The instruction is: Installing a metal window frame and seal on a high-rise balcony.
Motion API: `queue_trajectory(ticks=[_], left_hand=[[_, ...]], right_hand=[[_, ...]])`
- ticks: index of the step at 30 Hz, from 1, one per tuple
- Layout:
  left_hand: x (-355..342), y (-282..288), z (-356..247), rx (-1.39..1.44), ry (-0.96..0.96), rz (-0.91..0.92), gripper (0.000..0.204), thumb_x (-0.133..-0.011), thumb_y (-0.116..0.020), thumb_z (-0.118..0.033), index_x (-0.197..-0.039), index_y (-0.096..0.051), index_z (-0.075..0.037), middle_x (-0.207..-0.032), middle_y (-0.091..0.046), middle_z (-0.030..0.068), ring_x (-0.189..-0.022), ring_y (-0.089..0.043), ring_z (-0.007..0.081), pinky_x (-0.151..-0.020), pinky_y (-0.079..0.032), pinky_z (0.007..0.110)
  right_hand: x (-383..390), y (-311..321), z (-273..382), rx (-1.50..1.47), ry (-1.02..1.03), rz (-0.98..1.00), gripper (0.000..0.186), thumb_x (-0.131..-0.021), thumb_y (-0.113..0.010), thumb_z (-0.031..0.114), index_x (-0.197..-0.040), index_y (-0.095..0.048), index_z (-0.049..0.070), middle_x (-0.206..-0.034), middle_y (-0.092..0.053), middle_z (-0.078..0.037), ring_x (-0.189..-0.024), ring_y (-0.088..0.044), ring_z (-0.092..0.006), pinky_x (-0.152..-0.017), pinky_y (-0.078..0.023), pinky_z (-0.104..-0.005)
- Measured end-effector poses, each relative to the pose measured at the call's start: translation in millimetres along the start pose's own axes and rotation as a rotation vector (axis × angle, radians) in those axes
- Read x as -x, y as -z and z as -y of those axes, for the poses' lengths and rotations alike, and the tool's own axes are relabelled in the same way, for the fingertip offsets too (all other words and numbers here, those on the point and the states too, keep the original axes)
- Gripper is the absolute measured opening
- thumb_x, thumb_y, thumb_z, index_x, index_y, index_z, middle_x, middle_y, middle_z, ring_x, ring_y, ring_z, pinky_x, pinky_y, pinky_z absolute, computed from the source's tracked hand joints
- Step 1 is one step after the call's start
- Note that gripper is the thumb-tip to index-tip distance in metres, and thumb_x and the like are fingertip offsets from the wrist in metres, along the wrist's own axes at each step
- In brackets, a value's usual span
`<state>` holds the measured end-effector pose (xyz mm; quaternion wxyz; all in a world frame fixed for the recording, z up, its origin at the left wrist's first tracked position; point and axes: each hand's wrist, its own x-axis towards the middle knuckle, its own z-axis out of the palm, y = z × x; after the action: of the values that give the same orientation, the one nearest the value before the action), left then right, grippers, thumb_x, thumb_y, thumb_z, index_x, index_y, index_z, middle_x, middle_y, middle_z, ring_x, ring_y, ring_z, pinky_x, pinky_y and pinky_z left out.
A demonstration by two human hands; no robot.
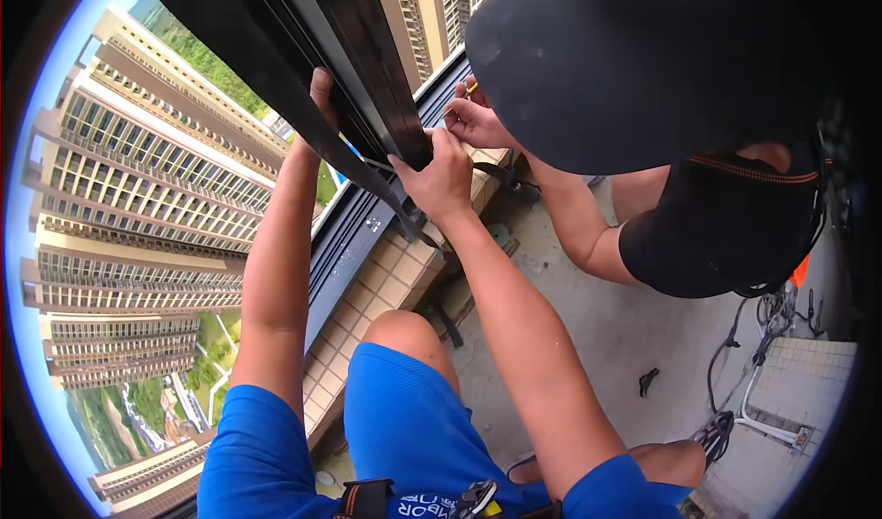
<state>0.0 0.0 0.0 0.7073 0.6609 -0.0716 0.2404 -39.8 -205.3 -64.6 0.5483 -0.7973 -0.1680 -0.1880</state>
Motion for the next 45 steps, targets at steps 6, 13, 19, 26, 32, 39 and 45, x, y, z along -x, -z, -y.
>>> queue_trajectory(ticks=[6,13,19,26,32,39,45], left_hand=[[-5,10,13,0.029,0.091,0.044,0.081,-0.1,-0.05,-0.067,-0.143,-0.052,0.001,-0.135,-0.063,0.0125,-0.124,-0.06,0.024,-0.11,-0.046,0.039],[-7,15,20,0.038,0.05,0.026,0.084,-0.098,-0.052,-0.069,-0.143,-0.052,0.001,-0.138,-0.062,0.0138,-0.127,-0.06,0.026,-0.111,-0.046,0.041],[-7,8,11,0.072,0.086,0.013,0.085,-0.097,-0.053,-0.07,-0.145,-0.051,0.0,-0.139,-0.061,0.0142,-0.127,-0.06,0.0276,-0.111,-0.047,0.042],[-15,23,16,0.005,0.14,0.051,0.085,-0.097,-0.051,-0.072,-0.149,-0.048,-0.005,-0.14,-0.06,0.0129,-0.129,-0.058,0.0282,-0.112,-0.045,0.043],[-16,23,16,0.019,0.101,0.041,0.085,-0.098,-0.05,-0.072,-0.15,-0.047,-0.005,-0.142,-0.059,0.0133,-0.13,-0.057,0.0281,-0.113,-0.044,0.043],[-11,17,8,0.083,0.142,0.086,0.087,-0.097,-0.05,-0.072,-0.151,-0.045,-0.003,-0.143,-0.058,0.014,-0.132,-0.056,0.0294,-0.114,-0.042,0.044],[-10,15,9,0.097,0.145,0.036,0.085,-0.099,-0.049,-0.07,-0.151,-0.045,-0.003,-0.144,-0.057,0.0144,-0.132,-0.056,0.029,-0.115,-0.042,0.043]], right_hand=[[0,0,-1,-0.006,0.003,-0.031,0.047,-0.071,-0.09,0.024,-0.103,-0.064,0.002,-0.098,-0.069,-0.017,-0.088,-0.069,-0.0373,-0.079,-0.056,-0.0441],[12,-5,-4,-0.016,-0.005,-0.044,0.048,-0.077,-0.088,0.027,-0.11,-0.065,0.0,-0.103,-0.068,-0.019,-0.099,-0.067,-0.0388,-0.084,-0.055,-0.0441],[20,-2,-9,0.248,0.074,-0.048,0.061,-0.08,-0.083,0.042,-0.117,-0.064,-0.003,-0.109,-0.067,-0.019,-0.107,-0.063,-0.0379,-0.102,-0.043,-0.0494],[19,-13,-16,0.141,0.066,-0.139,0.06,-0.081,-0.08,0.05,-0.109,-0.066,0.0,-0.102,-0.067,-0.017,-0.103,-0.062,-0.0368,-0.097,-0.04,-0.0478],[17,-15,-17,0.132,0.088,-0.154,0.061,-0.08,-0.08,0.053,-0.107,-0.067,0.0,-0.101,-0.068,-0.017,-0.101,-0.063,-0.0375,-0.094,-0.041,-0.0488],[18,-15,-20,0.132,0.093,-0.17,0.06,-0.079,-0.081,0.052,-0.109,-0.068,0.001,-0.102,-0.069,-0.017,-0.101,-0.064,-0.0374,-0.094,-0.041,-0.0487],[19,-16,-17,0.146,0.082,-0.182,0.06,-0.079,-0.081,0.051,-0.109,-0.068,0.002,-0.102,-0.069,-0.016,-0.101,-0.064,-0.0371,-0.093,-0.042,-0.0487]])
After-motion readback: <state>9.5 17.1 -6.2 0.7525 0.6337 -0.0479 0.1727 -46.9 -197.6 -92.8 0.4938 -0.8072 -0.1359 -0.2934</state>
